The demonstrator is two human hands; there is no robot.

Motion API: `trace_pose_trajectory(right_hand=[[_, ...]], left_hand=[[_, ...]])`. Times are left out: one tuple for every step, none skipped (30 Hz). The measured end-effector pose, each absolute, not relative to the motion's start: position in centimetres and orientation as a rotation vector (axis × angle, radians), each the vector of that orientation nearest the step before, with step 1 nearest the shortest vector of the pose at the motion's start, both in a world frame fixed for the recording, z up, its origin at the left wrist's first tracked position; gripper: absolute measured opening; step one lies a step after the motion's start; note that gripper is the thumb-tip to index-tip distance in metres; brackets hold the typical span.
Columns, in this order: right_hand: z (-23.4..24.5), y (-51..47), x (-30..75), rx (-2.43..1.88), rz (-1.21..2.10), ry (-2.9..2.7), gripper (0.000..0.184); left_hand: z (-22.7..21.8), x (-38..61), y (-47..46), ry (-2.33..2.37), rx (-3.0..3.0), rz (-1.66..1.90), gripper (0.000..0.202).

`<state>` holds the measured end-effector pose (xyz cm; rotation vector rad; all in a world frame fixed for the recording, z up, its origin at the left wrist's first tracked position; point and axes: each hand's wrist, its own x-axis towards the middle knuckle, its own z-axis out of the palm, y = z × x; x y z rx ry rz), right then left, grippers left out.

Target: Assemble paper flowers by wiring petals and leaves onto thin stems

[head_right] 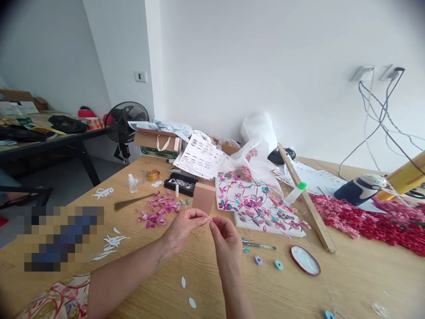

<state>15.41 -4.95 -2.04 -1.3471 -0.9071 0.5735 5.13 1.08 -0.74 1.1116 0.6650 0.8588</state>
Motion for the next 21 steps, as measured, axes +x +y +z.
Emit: trace_pose_trajectory(right_hand=[[-1.85, -4.99, 15.47, -1.343, 0.578, -0.906, 0.021], [-1.69, -5.02, 15.52, -1.344, 0.58, -0.907, 0.02], [-1.58, -5.05, 15.57, -1.348, 0.579, -0.909, 0.019], [-1.52, -5.06, 15.61, -1.355, 0.576, -0.912, 0.019], [-1.52, -5.07, 15.66, -1.364, 0.571, -0.915, 0.018], [-1.57, -5.08, 15.71, -1.374, 0.564, -0.918, 0.018], [-1.67, -5.09, 15.76, -1.386, 0.555, -0.919, 0.018], [-1.78, -5.1, 15.81, -1.398, 0.545, -0.919, 0.018], [-1.9, -5.12, 15.85, -1.41, 0.535, -0.919, 0.017], [-2.01, -5.13, 15.87, -1.421, 0.526, -0.917, 0.016], [-2.1, -5.14, 15.86, -1.428, 0.517, -0.913, 0.015], [-2.16, -5.15, 15.82, -1.433, 0.511, -0.907, 0.015], [-2.2, -5.13, 15.74, -1.433, 0.507, -0.899, 0.015], [-2.22, -5.11, 15.64, -1.43, 0.511, -0.89, 0.015], [-2.22, -5.08, 15.52, -1.422, 0.522, -0.88, 0.015], [-2.22, -5.04, 15.4, -1.41, 0.543, -0.871, 0.016], [-2.22, -5.02, 15.28, -1.396, 0.57, -0.864, 0.018], [-2.22, -5.01, 15.19, -1.382, 0.602, -0.858, 0.02], [-2.22, -5.03, 15.11, -1.37, 0.632, -0.853, 0.022], [-2.24, -5.07, 15.07, -1.36, 0.659, -0.848, 0.023], [-2.26, -5.13, 15.05, -1.353, 0.681, -0.843, 0.023]], left_hand=[[-0.76, 5.17, 1.08, 0.673, 1.142, 0.863, 0.018], [-0.79, 5.21, 1.06, 0.679, 1.164, 0.864, 0.018], [-0.81, 5.25, 1.03, 0.684, 1.178, 0.864, 0.017], [-0.83, 5.28, 0.99, 0.688, 1.189, 0.862, 0.016], [-0.84, 5.3, 0.95, 0.693, 1.197, 0.857, 0.015], [-0.85, 5.32, 0.93, 0.697, 1.207, 0.852, 0.015], [-0.87, 5.34, 0.92, 0.7, 1.219, 0.847, 0.014], [-0.89, 5.36, 0.94, 0.705, 1.236, 0.843, 0.013], [-0.93, 5.37, 0.98, 0.71, 1.258, 0.84, 0.013], [-0.98, 5.39, 1.05, 0.713, 1.282, 0.838, 0.012], [-1.04, 5.41, 1.14, 0.715, 1.308, 0.835, 0.012], [-1.12, 5.42, 1.23, 0.719, 1.334, 0.835, 0.012], [-1.19, 5.43, 1.32, 0.721, 1.356, 0.834, 0.012], [-1.24, 5.43, 1.39, 0.721, 1.374, 0.835, 0.012], [-1.27, 5.43, 1.44, 0.721, 1.383, 0.836, 0.012], [-1.26, 5.41, 1.45, 0.721, 1.384, 0.841, 0.012], [-1.21, 5.39, 1.42, 0.721, 1.379, 0.848, 0.012], [-1.11, 5.36, 1.35, 0.721, 1.368, 0.854, 0.012], [-0.99, 5.33, 1.26, 0.72, 1.355, 0.858, 0.012], [-0.85, 5.3, 1.15, 0.72, 1.341, 0.861, 0.013], [-0.7, 5.28, 1.04, 0.72, 1.327, 0.862, 0.012]])
